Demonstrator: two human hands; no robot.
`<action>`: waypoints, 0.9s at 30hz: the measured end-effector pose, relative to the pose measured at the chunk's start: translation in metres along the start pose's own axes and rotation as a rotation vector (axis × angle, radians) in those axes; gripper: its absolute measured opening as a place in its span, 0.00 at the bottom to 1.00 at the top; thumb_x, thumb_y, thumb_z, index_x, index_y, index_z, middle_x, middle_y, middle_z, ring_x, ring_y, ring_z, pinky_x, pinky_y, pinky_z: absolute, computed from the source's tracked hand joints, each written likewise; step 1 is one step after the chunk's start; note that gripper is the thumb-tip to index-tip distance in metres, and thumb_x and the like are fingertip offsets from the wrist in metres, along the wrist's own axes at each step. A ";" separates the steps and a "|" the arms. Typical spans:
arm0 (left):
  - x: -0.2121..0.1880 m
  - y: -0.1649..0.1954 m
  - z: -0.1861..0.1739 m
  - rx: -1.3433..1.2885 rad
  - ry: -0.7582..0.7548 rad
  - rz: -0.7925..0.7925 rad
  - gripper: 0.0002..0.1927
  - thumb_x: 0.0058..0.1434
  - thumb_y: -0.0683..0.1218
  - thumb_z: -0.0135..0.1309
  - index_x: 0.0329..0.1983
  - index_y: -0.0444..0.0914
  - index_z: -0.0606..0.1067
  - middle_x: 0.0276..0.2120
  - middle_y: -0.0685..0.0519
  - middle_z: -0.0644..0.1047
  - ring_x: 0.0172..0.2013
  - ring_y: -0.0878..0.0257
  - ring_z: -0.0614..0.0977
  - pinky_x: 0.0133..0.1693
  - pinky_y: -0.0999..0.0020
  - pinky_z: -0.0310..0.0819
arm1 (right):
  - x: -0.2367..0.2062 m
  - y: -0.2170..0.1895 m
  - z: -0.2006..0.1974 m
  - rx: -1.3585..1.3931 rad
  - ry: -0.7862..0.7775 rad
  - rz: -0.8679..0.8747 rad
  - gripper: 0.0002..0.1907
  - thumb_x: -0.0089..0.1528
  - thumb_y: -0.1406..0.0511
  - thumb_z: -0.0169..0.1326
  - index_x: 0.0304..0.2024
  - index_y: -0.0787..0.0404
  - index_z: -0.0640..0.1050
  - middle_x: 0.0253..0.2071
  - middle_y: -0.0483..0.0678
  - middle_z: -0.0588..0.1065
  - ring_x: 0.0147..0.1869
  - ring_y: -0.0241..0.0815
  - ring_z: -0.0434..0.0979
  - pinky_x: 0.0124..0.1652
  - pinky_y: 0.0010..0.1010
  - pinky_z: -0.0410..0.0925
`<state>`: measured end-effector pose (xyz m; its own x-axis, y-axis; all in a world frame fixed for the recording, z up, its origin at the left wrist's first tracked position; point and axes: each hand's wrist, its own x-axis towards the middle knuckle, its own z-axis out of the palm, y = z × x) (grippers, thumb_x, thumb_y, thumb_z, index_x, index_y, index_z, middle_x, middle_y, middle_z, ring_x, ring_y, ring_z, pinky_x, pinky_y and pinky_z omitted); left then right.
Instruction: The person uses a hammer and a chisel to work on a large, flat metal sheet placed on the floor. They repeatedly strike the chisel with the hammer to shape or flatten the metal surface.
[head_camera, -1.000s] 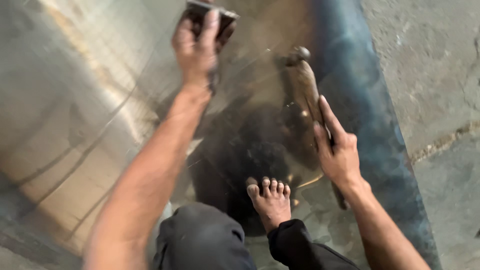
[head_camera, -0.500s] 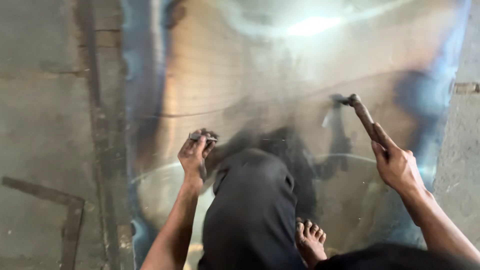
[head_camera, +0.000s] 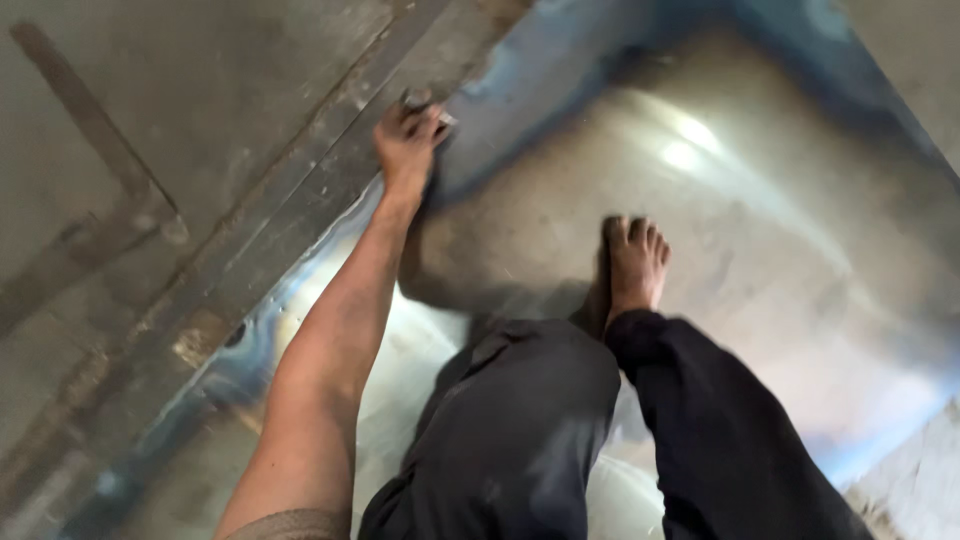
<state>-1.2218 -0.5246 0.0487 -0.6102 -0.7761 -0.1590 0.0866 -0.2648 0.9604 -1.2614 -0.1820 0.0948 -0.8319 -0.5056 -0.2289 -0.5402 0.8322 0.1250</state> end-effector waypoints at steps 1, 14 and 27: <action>0.008 -0.007 0.003 0.019 -0.011 0.040 0.12 0.64 0.39 0.61 0.48 0.27 0.76 0.35 0.48 0.81 0.37 0.62 0.85 0.40 0.64 0.89 | 0.016 -0.005 0.012 -0.056 0.024 -0.012 0.26 0.63 0.69 0.50 0.65 0.58 0.65 0.66 0.57 0.66 0.68 0.57 0.64 0.62 0.50 0.59; 0.020 -0.052 -0.006 0.164 0.041 0.045 0.12 0.70 0.39 0.59 0.53 0.29 0.76 0.43 0.47 0.84 0.46 0.63 0.86 0.50 0.69 0.83 | 0.017 0.082 -0.096 0.926 -0.260 0.491 0.32 0.69 0.64 0.54 0.76 0.61 0.66 0.31 0.47 0.73 0.29 0.33 0.68 0.29 0.26 0.63; 0.010 -0.059 -0.005 0.228 0.046 0.117 0.13 0.69 0.40 0.59 0.53 0.29 0.75 0.48 0.45 0.83 0.51 0.58 0.86 0.54 0.65 0.84 | 0.120 0.012 -0.112 0.817 -0.181 -0.502 0.31 0.68 0.72 0.56 0.73 0.69 0.64 0.45 0.58 0.81 0.40 0.40 0.83 0.40 0.31 0.74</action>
<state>-1.2294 -0.5195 -0.0103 -0.5696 -0.8204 -0.0494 -0.0289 -0.0400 0.9988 -1.3817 -0.2580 0.1769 -0.4601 -0.8586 -0.2261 -0.5151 0.4656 -0.7196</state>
